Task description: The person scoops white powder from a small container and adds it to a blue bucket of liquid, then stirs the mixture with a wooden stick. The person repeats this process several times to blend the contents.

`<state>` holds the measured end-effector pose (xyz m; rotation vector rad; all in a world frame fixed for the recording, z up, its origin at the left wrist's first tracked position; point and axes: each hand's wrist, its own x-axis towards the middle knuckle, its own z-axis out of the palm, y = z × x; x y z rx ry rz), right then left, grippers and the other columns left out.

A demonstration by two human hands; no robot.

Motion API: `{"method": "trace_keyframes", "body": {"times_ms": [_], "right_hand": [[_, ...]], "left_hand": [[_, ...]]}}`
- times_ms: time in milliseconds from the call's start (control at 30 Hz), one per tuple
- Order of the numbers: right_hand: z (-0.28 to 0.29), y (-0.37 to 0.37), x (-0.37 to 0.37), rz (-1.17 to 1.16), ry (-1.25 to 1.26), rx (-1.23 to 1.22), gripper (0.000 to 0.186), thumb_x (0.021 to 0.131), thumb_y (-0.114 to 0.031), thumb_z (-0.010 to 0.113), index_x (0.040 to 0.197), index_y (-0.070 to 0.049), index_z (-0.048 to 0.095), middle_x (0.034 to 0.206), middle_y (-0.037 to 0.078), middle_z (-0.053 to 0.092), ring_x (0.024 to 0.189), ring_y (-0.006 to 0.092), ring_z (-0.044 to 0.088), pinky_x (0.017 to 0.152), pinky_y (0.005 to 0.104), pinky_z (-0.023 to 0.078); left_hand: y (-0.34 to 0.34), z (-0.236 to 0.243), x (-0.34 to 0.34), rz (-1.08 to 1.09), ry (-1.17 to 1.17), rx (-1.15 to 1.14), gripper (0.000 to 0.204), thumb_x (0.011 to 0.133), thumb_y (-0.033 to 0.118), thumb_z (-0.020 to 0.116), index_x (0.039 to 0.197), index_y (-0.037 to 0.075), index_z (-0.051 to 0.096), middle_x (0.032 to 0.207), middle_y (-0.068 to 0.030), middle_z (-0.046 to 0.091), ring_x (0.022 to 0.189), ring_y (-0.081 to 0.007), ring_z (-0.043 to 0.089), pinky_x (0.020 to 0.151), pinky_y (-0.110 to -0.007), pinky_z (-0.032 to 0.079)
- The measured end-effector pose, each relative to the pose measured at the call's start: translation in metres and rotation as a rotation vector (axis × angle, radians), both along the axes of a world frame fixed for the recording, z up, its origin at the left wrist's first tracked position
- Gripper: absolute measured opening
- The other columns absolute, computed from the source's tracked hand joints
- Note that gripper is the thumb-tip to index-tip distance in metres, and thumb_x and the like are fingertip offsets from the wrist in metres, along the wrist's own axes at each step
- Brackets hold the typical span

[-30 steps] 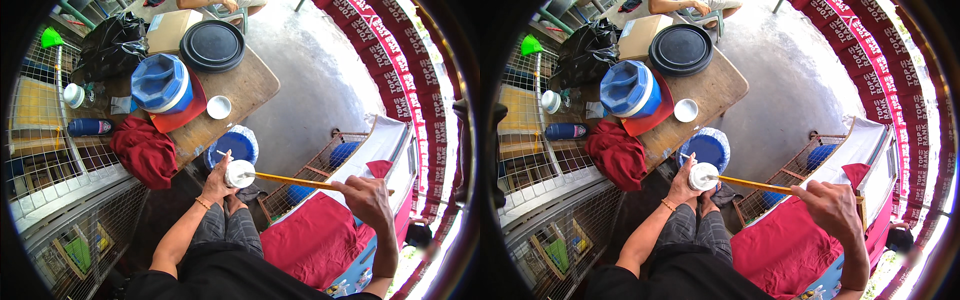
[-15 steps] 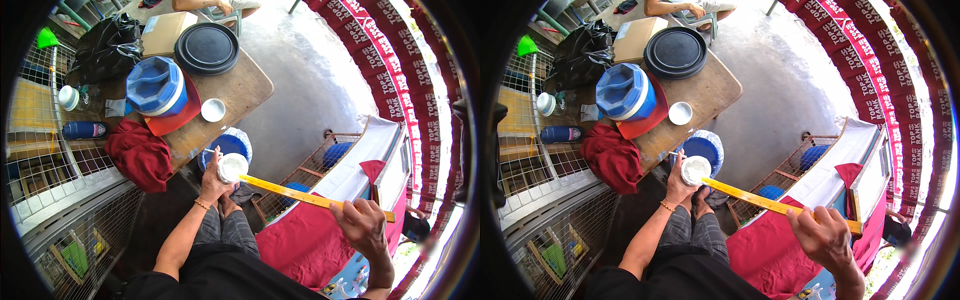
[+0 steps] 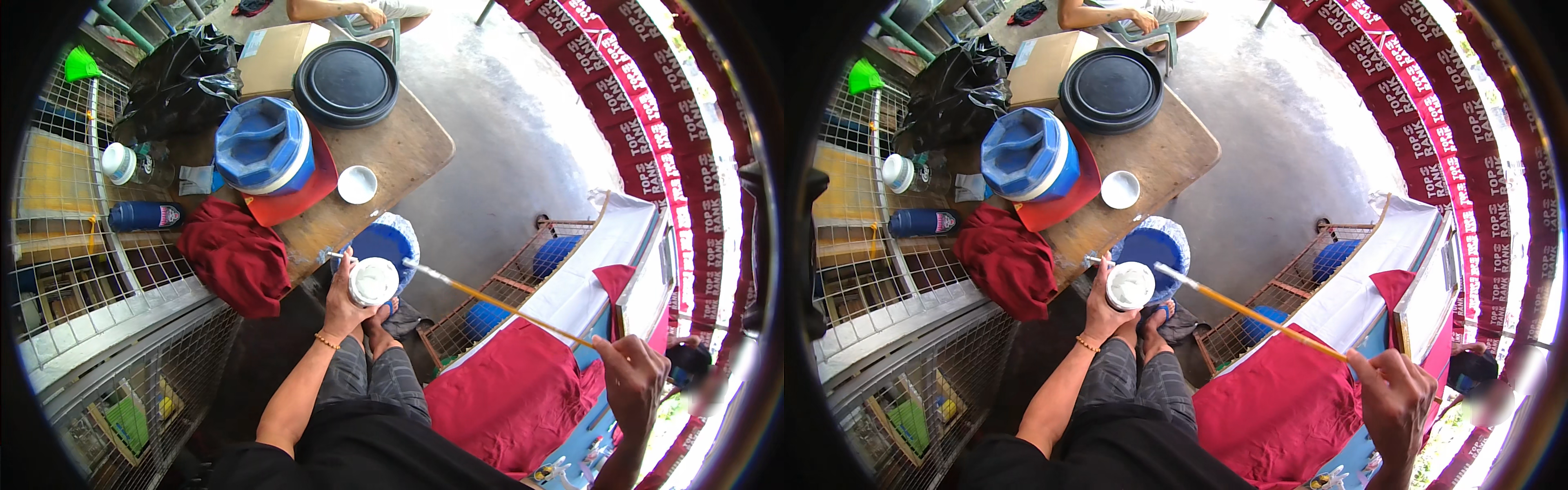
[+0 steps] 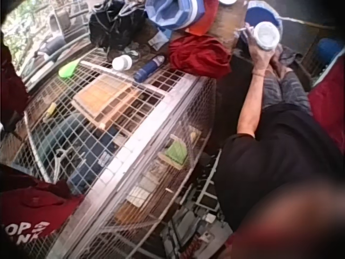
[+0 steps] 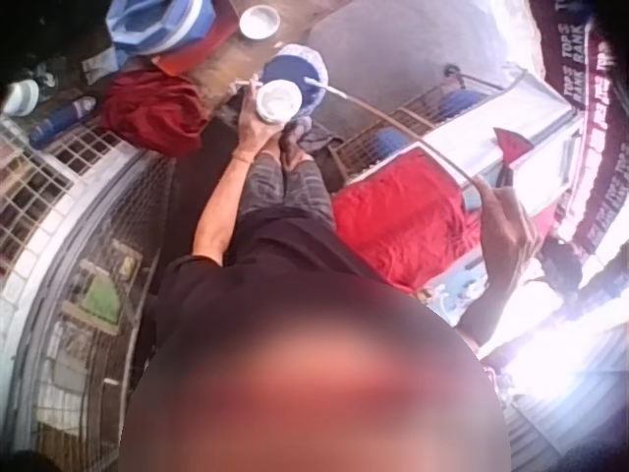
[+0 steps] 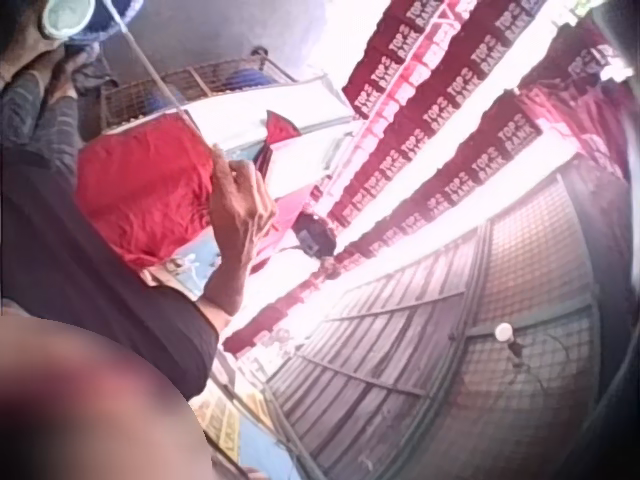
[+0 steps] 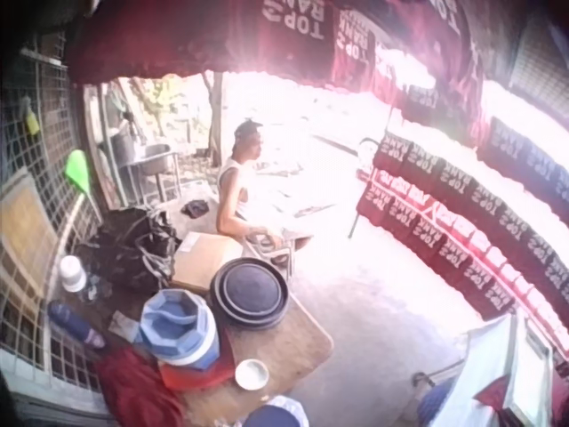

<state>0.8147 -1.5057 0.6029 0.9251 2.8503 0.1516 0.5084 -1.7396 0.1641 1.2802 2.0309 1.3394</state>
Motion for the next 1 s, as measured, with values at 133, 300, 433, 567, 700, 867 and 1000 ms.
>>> {"method": "trace_keyframes", "body": {"times_ms": [133, 300, 433, 567, 700, 867, 1000], "right_hand": [[-0.058, 0.012, -0.001, -0.071, -0.042, -0.113, 0.027, 0.090, -0.002, 0.077, 0.115, -0.011, 0.083, 0.083, 0.006, 0.063, 0.072, 0.0241, 0.070, 0.062, 0.0414, 0.051], [-0.253, 0.013, -0.024, -0.081, -0.102, -0.438, 0.029, 0.102, -0.008, 0.066, 0.129, -0.012, 0.072, 0.102, 0.011, 0.070, 0.090, 0.0345, 0.077, 0.075, 0.0502, 0.062], [-0.444, -0.012, -0.084, -0.029, -0.223, -0.447, 0.022, 0.102, -0.013, 0.070, 0.122, -0.005, 0.071, 0.109, 0.015, 0.075, 0.098, 0.0327, 0.082, 0.079, 0.0456, 0.067], [-0.621, -0.035, -0.154, 0.053, -0.272, -0.429, 0.013, 0.097, -0.016, 0.077, 0.091, -0.012, 0.088, 0.092, 0.013, 0.085, 0.088, 0.0295, 0.085, 0.069, 0.0455, 0.068], [-0.752, -0.047, -0.196, -0.001, -0.390, -0.409, 0.010, 0.090, -0.017, 0.082, 0.084, -0.017, 0.090, 0.085, 0.005, 0.085, 0.078, 0.0282, 0.084, 0.053, 0.0519, 0.064], [-0.835, -0.066, -0.201, 0.094, -0.408, -0.408, 0.013, 0.092, -0.023, 0.081, 0.082, -0.021, 0.090, 0.081, 0.001, 0.084, 0.070, 0.0257, 0.081, 0.051, 0.0530, 0.061], [-0.862, -0.073, -0.199, 0.163, -0.459, -0.518, 0.020, 0.099, -0.020, 0.073, 0.086, -0.018, 0.088, 0.088, 0.004, 0.085, 0.093, 0.0244, 0.084, 0.076, 0.0467, 0.063]], "left_hand": [[-0.017, 0.014, -0.010, 0.016, 0.035, -0.013, 0.146, 0.065, 0.016, 0.105, 0.182, 0.001, 0.018, 0.180, -0.0254, 0.043, 0.147, -0.0412, 0.061, 0.125, -0.048, 0.051], [-0.025, 0.022, -0.028, 0.038, 0.123, 0.004, 0.147, 0.065, 0.017, 0.107, 0.181, -0.001, 0.018, 0.175, -0.0297, 0.048, 0.141, -0.0404, 0.066, 0.123, -0.049, 0.053], [-0.032, 0.024, -0.043, 0.097, 0.064, 0.004, 0.147, 0.068, 0.025, 0.108, 0.180, -0.004, 0.018, 0.177, -0.0312, 0.044, 0.148, -0.0428, 0.063, 0.127, -0.050, 0.050], [-0.045, 0.026, -0.058, 0.040, 0.153, -0.095, 0.154, 0.075, 0.037, 0.108, 0.183, 0.000, 0.004, 0.184, -0.0293, 0.030, 0.161, -0.0408, 0.048, 0.133, -0.051, 0.042], [-0.048, 0.014, -0.075, 0.048, 0.155, -0.075, 0.158, 0.076, 0.041, 0.108, 0.183, 0.002, -0.002, 0.187, -0.0290, 0.020, 0.159, -0.0400, 0.050, 0.132, -0.052, 0.043], [-0.057, 0.000, -0.092, 0.072, 0.096, -0.004, 0.159, 0.077, 0.043, 0.107, 0.184, 0.009, -0.006, 0.186, -0.0281, 0.020, 0.153, -0.0354, 0.056, 0.130, -0.050, 0.045], [-0.063, -0.006, -0.087, 0.286, -0.319, 0.127, 0.154, 0.081, 0.043, 0.105, 0.185, 0.013, -0.005, 0.187, -0.0243, 0.023, 0.152, -0.0324, 0.058, 0.129, -0.046, 0.047]]}}
